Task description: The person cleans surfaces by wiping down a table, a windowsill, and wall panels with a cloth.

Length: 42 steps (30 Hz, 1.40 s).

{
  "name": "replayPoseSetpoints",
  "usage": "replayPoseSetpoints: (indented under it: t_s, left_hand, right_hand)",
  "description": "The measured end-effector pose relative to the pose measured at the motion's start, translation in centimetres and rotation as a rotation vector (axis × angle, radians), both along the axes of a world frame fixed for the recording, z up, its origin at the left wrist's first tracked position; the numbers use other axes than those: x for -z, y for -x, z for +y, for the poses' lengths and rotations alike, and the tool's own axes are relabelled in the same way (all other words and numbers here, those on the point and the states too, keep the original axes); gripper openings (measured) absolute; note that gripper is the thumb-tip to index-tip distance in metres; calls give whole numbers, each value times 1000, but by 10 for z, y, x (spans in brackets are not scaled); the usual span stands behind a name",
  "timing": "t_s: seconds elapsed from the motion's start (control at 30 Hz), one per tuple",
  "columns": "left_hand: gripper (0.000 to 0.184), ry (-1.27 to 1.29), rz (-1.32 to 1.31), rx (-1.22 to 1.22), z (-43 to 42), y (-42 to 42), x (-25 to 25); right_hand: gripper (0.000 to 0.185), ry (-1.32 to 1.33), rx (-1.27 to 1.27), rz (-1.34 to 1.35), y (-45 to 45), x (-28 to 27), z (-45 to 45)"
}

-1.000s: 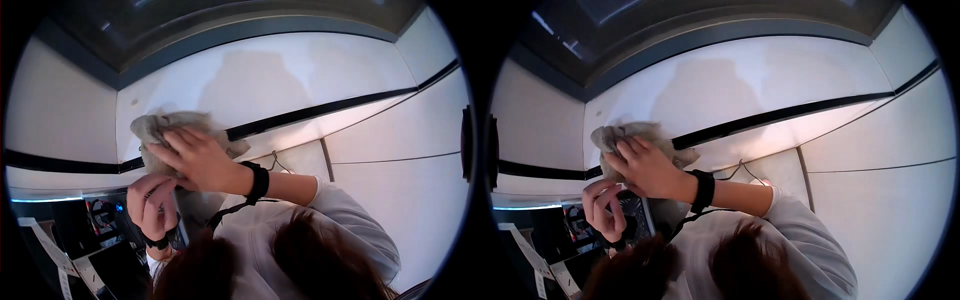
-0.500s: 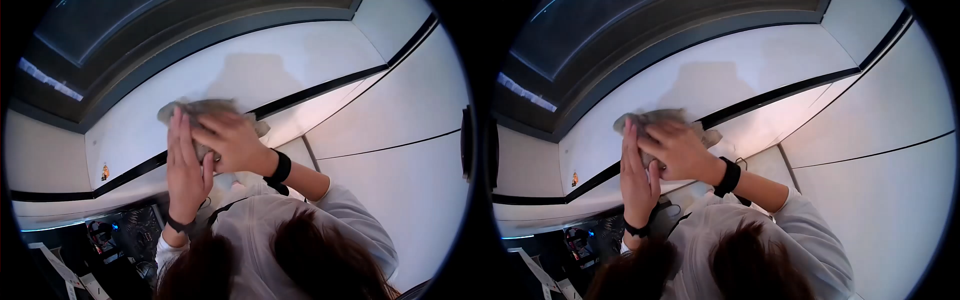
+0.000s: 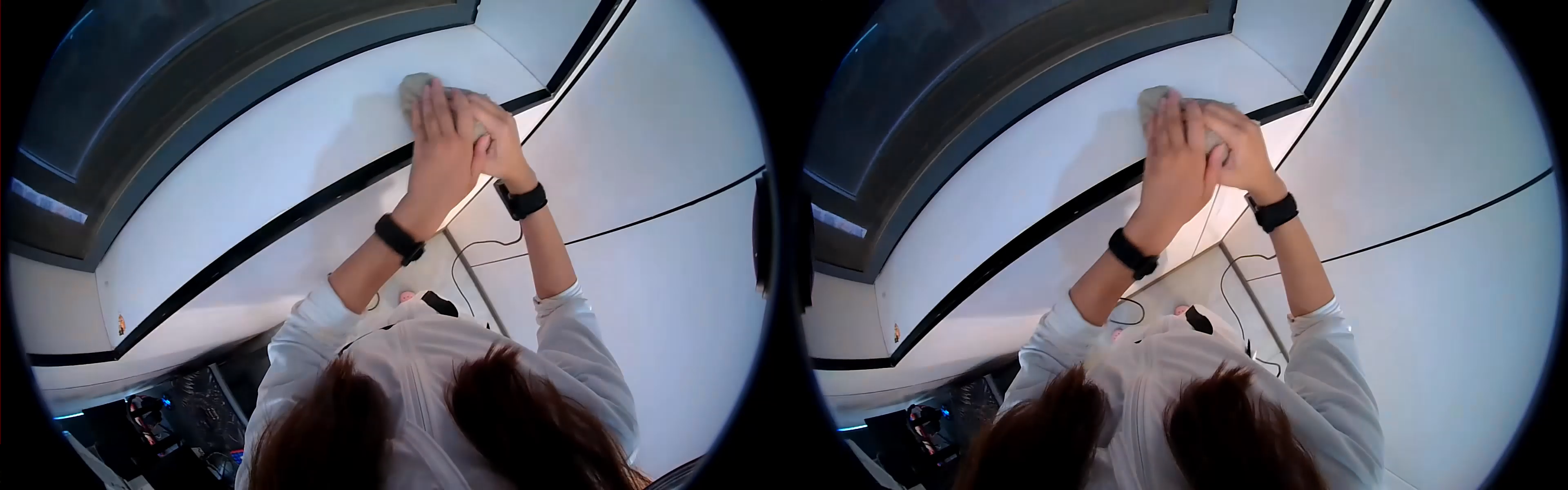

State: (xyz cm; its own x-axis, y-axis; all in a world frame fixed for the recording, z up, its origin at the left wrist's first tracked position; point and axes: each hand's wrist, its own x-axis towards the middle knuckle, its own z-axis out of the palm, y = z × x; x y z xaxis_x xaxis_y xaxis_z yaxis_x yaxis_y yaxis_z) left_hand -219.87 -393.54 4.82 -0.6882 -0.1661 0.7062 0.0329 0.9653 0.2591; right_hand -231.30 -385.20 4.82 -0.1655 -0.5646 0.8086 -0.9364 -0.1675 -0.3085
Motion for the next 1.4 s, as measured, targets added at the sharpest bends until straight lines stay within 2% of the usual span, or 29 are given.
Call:
replayPoseSetpoints:
  t_s: [0.17, 0.27, 0.3, 0.37, 0.47, 0.5, 0.6, 0.63, 0.7, 0.73, 0.77, 0.9, 1.13, 1.23, 1.4]
  left_hand:
    - [62, 19, 28, 4, 35, 87, 8]
    - [62, -20, 22, 31, 43, 111, 1]
    - [62, -48, 27, 51, 43, 114, -1]
    - [59, -60, 144, 11, 41, 118, 0]
    - [56, -131, 143, 118, 29, 105, 0]
    - [54, -53, 141, 102, 26, 101, 4]
    - [45, -163, 83, 213, 25, 85, -1]
    - [37, -127, 158, 151, 28, 86, 3]
    - [37, -104, 194, 85, 29, 89, 6]
    - [37, -89, 217, 48, 28, 88, 5]
    - [37, -181, 211, 131, 27, 82, 0]
    - [35, -121, 174, 65, 28, 60, -6]
    - [39, -96, 98, 22, 31, 55, -8]
    - [38, -22, 154, -9, 34, 62, -6]
    - [38, -17, 86, -28, 42, 69, -6]
  right_hand:
    - [47, -123, 34, -122, 72, -3, 47]
    - [44, -111, 35, -269, 93, 0, 63]
    - [56, -226, 1, -336, 91, -5, 69]
    - [66, -55, -164, -549, 78, -10, 74]
    - [77, 186, -372, -757, 39, -39, 88]
    - [67, 144, -307, -593, 28, -46, 90]
    - [59, -99, -467, -600, -27, -80, 97]
    - [59, -66, -622, -586, -51, -97, 95]
    - [54, 56, -1010, -602, -94, -124, 79]
    - [47, 121, -1105, -716, -117, -133, 82]
    - [41, 191, -1201, -823, -139, -143, 85]
    - [41, 274, -1440, -782, -163, -145, 115]
    - [40, 360, -1540, -731, -162, -143, 105]
    - [40, 370, -1540, -716, -157, -136, 114]
    - [39, 385, -1469, -711, -157, -132, 118]
